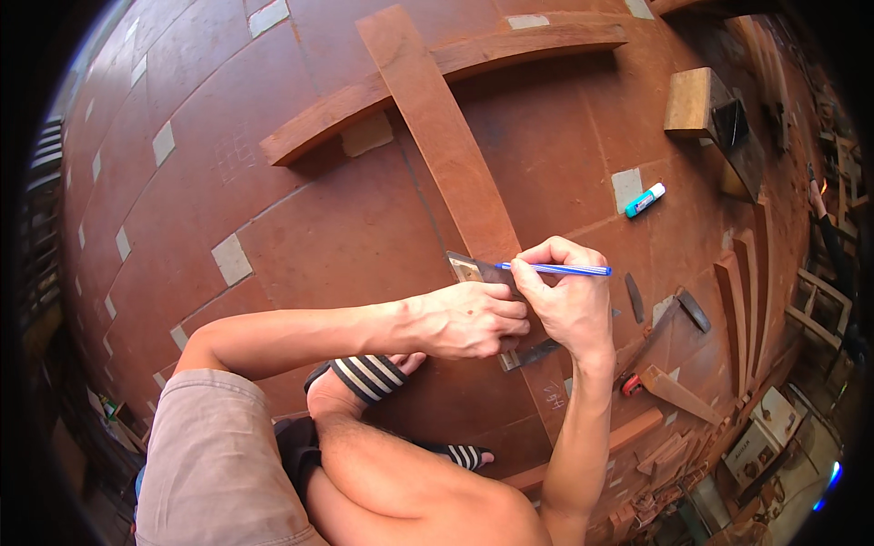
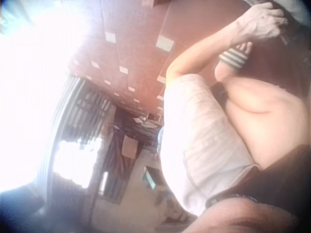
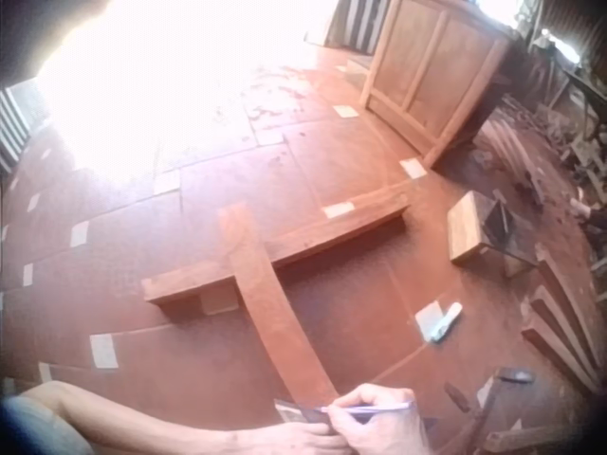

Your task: The person measures and marks wooden planks using a set square and a pen. They draw lines and write labels on the wood, then use a marker to highlight specific sections before stacking the pieces.

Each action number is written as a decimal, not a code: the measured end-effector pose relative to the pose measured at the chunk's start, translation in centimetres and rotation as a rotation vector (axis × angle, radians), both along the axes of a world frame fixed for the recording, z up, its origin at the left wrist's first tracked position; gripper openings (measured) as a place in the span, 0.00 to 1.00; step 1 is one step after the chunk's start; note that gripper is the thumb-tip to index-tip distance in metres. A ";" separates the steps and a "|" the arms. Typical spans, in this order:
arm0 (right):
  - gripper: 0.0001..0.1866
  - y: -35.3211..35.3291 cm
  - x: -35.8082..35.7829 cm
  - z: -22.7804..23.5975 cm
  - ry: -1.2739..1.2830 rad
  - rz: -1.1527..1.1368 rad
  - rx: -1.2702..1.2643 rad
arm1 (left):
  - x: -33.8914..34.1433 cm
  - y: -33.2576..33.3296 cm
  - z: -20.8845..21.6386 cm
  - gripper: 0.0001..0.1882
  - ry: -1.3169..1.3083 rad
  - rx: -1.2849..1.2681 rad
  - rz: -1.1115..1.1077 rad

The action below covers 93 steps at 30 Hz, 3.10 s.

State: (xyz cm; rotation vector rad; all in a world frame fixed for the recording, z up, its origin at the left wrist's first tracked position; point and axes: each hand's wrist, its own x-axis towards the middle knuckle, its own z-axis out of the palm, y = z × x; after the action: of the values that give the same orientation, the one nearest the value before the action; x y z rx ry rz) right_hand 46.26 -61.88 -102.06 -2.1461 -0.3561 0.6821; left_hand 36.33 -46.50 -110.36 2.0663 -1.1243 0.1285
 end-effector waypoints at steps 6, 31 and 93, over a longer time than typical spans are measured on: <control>0.07 -0.1 0.2 0.3 -0.002 -0.012 -0.046 | 0.1 0.0 -0.1 0.15 0.000 -0.027 -0.013; 0.07 -7.8 0.9 3.0 0.092 -0.354 0.101 | 0.6 0.7 0.6 0.17 0.014 0.115 -0.066; 0.10 -7.5 -2.6 5.0 -0.193 -0.261 -0.053 | 2.2 0.8 3.1 0.12 0.057 0.074 -0.086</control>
State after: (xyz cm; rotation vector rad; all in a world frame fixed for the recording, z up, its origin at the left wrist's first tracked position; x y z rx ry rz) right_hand 43.69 -69.42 -97.02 -2.2631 -0.1559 0.3418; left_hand 38.49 -45.73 -107.22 2.0688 -1.1974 -0.0142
